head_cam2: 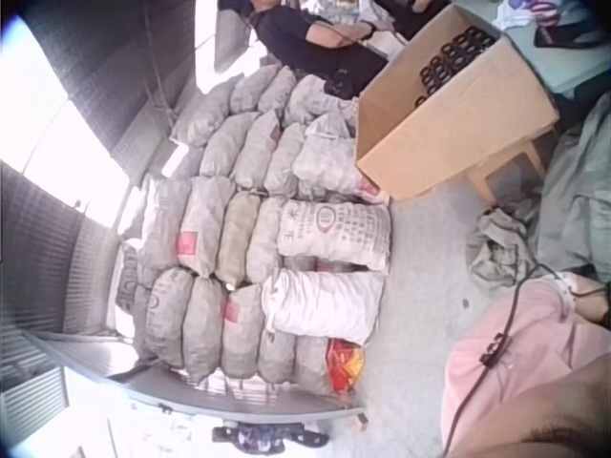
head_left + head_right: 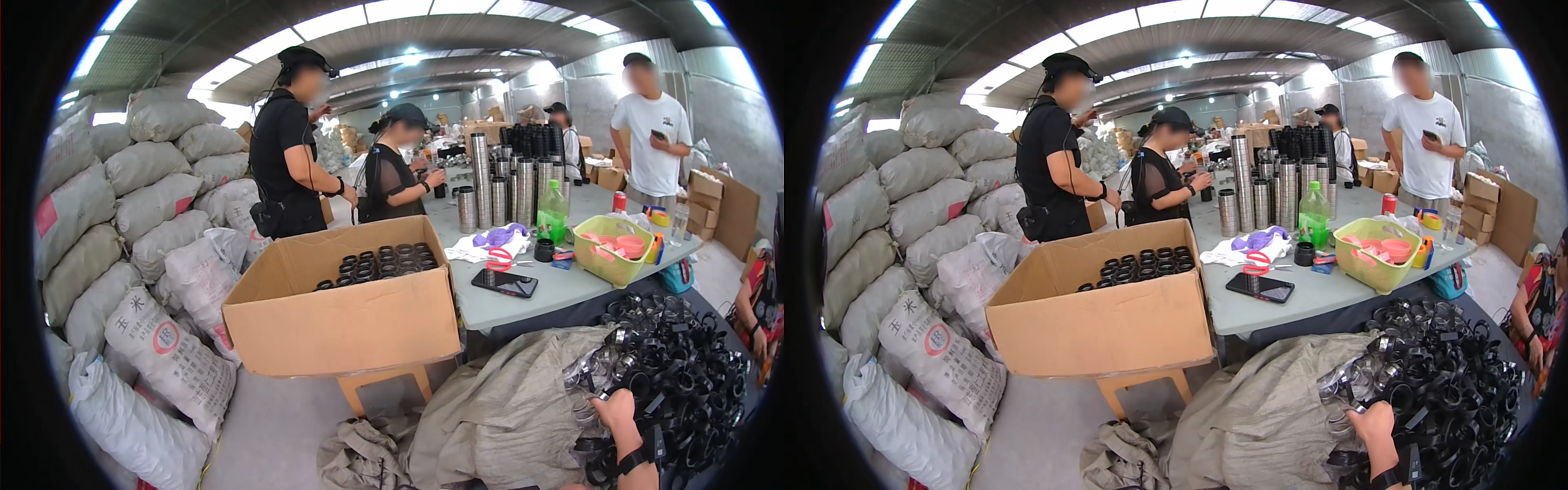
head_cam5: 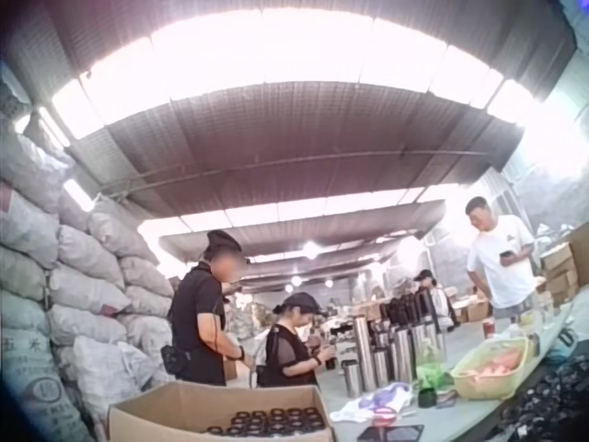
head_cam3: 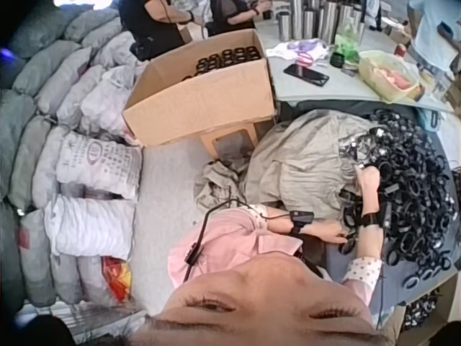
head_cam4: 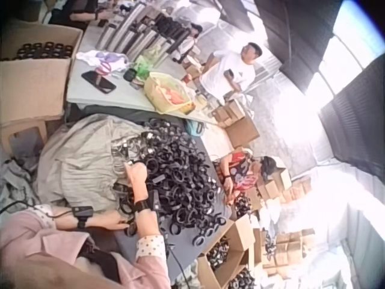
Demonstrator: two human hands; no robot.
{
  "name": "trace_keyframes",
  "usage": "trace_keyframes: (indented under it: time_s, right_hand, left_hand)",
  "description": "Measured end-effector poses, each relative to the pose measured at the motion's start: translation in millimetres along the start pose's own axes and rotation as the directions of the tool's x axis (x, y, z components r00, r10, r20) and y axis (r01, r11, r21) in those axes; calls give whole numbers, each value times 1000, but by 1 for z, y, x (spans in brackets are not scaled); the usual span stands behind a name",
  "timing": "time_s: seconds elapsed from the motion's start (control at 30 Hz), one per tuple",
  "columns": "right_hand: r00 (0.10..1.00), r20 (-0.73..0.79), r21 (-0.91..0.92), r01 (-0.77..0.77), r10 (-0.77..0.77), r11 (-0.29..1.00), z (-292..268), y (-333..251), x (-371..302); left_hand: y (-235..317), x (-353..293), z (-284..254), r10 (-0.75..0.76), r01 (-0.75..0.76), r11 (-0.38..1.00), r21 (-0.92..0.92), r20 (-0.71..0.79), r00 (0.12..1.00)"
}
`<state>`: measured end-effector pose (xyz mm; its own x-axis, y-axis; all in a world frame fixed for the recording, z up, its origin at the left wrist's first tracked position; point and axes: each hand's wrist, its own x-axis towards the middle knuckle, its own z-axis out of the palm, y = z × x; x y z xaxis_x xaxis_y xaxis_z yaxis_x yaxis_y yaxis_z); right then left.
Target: Manually assembling black plastic circular components in a manufacturing environment.
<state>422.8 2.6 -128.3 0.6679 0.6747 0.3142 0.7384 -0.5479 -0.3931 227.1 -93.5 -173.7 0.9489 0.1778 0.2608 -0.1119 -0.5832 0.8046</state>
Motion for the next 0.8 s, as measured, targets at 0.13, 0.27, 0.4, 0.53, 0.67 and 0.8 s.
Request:
trace_keyframes:
  time_s: [0.13, 0.27, 0.4, 0.53, 0.67, 0.8]
  right_hand:
    - [971, 92, -27, 223, -220, 974, -5, 10, 3]
    - [968, 128, -83, 226, -215, 970, -29, -8, -12]
    - [981, 13, 49, 194, -195, 980, -64, -29, -23]
    - [931, -256, 267, 327, -260, 907, -109, -27, -47]
    - [914, -222, 350, 400, -340, 847, -154, 18, -118]
    - [920, -4, 169, 387, -392, 907, -187, 65, -210]
  left_hand:
    - [1, 0, 0, -27, 27, 999, 18, 12, 1000]
    - [-8, 0, 6, 0, 0, 999, 39, -2, 1000]
    - [-4, 0, 3, 0, 1, 999, 33, -8, 1000]
    - [0, 0, -4, 60, -62, 998, -29, -48, 997]
    - [-4, 1, 5, 71, -71, 997, -9, -56, 996]
    - [-6, -3, 8, 80, -78, 997, 14, -141, 987]
